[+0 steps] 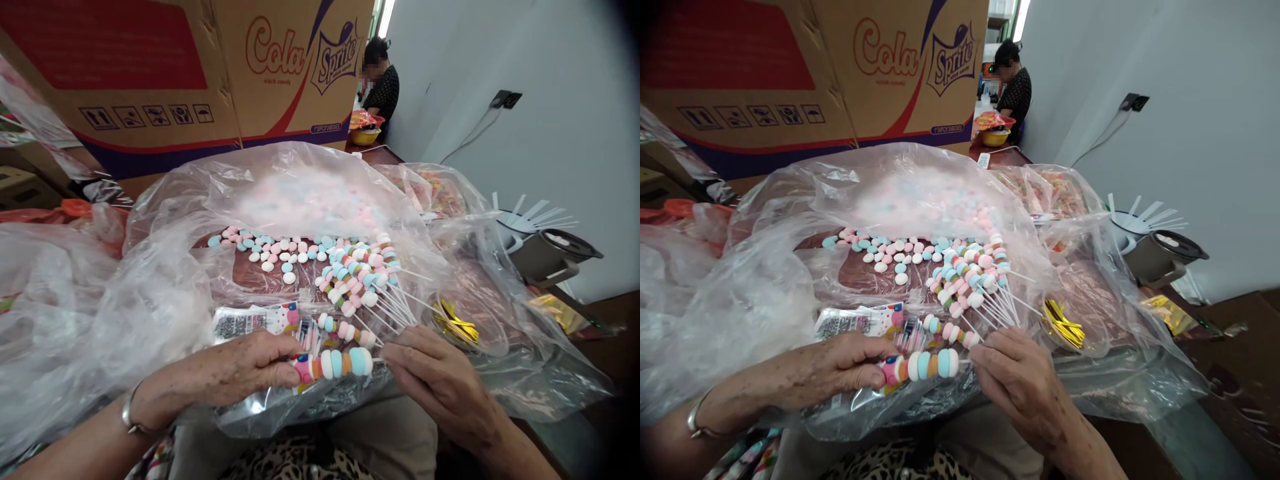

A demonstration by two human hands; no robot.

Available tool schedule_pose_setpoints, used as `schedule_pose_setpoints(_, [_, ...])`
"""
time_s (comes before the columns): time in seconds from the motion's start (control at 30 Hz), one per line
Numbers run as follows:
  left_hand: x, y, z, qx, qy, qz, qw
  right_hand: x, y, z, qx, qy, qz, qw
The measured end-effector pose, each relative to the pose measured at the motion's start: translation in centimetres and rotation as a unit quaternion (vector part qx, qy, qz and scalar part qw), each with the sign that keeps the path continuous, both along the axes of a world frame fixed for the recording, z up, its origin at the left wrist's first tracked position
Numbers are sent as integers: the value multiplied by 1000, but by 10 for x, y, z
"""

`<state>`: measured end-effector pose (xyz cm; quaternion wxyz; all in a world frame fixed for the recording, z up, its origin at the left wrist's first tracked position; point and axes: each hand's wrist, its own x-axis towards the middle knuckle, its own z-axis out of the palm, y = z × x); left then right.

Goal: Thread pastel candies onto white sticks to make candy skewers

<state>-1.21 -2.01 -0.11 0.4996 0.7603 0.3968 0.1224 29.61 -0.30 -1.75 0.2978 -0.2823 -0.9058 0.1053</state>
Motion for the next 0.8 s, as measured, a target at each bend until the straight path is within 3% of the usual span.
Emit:
schedule_pose_setpoints(0.1, [7,-8,-3,-111,5,-11,994,-4,-2,-2,-34,-14,13,999])
schedule_pose_setpoints(0.23, [17,-20,-14,-179,1,32,983,-19,-5,-12,-64,-15,49,997])
schedule_pose_setpoints(0.37, [15,-33,-23,-189,-23,73,979,-28,-3,-16,-71,-25,81,994])
schedule_pose_setpoints(0.5, [6,-43,-19,-186,-11,103,977,-25,3,-10,-80,-20,72,994])
schedule_pose_setpoints(0.63, [4,-44,-12,-201,24,87,975,-27,7,-5,-72,-30,107,991])
schedule_pose_setpoints(0.8, [8,-37,-17,-175,34,67,982,-42,5,-12,-106,-54,157,980])
